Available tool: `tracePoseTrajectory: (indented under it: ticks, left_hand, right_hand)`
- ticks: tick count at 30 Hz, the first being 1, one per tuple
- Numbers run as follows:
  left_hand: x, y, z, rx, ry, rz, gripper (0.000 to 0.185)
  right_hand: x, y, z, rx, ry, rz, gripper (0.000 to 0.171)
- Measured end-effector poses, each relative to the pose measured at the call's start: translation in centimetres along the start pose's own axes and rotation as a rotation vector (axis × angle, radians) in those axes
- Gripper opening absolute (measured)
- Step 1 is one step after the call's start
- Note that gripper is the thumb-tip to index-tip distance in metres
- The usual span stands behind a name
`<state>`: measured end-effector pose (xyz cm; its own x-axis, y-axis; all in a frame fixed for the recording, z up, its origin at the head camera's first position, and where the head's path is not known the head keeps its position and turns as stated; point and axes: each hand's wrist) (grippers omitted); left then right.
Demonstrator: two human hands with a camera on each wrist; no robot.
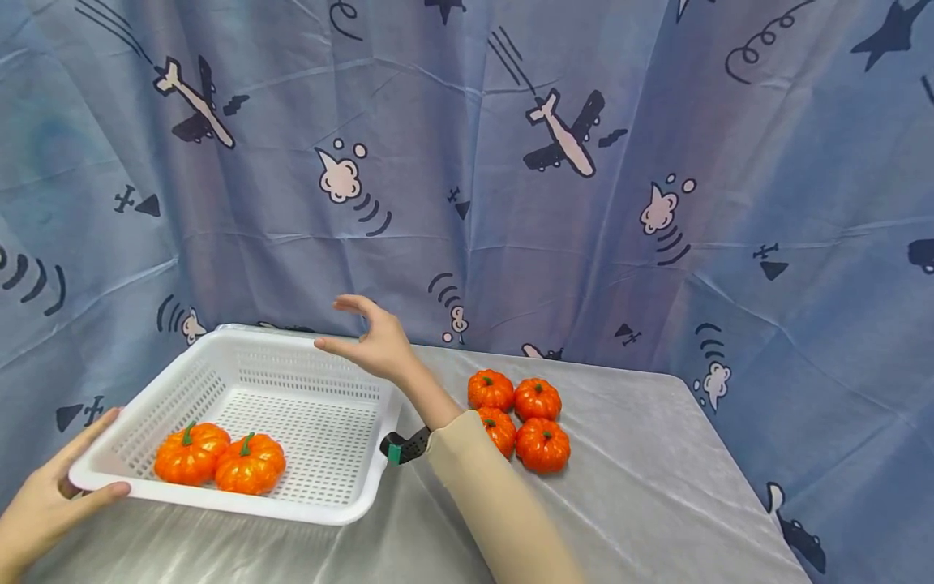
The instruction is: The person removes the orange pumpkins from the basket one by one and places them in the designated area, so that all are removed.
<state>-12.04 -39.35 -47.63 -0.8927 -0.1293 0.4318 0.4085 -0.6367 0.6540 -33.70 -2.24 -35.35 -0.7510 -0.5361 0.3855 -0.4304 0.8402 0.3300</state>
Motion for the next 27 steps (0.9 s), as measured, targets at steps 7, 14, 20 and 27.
tracePoseTrajectory:
  ticks: [7, 14, 20, 27]
  left_hand:
    - [0.1, 0.2, -0.1, -0.003, 0.007, -0.002, 0.110]
    - [0.0, 0.1, 0.1, 0.016, 0.013, -0.016, 0.110]
    - [0.2, 0.3, 0.5, 0.022, 0.006, -0.026, 0.108]
    - [0.0, 0.4, 0.3, 0.026, 0.020, -0.017, 0.109]
  right_hand:
    - [1.2, -2.7, 0.8, 0.155, -0.040, 0.038, 0.065]
    - [1.2, -5.0, 1.8, 0.272, -0.081, 0.054, 0.061]
    - [0.7, -5.7, 2.4, 0.208, -0.110, 0.012, 0.060]
    - [0.3, -6.6, 2.6, 0.109, -0.127, -0.189, 0.064]
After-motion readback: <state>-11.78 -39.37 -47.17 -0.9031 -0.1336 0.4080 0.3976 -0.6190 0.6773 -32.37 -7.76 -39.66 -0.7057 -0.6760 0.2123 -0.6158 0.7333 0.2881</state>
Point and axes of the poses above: each hand's wrist, its own x-axis towards the middle knuckle, its own y-axis out of the back of the hand, z = x × y, and after that the axes turned 13 degrees about x, right-handed
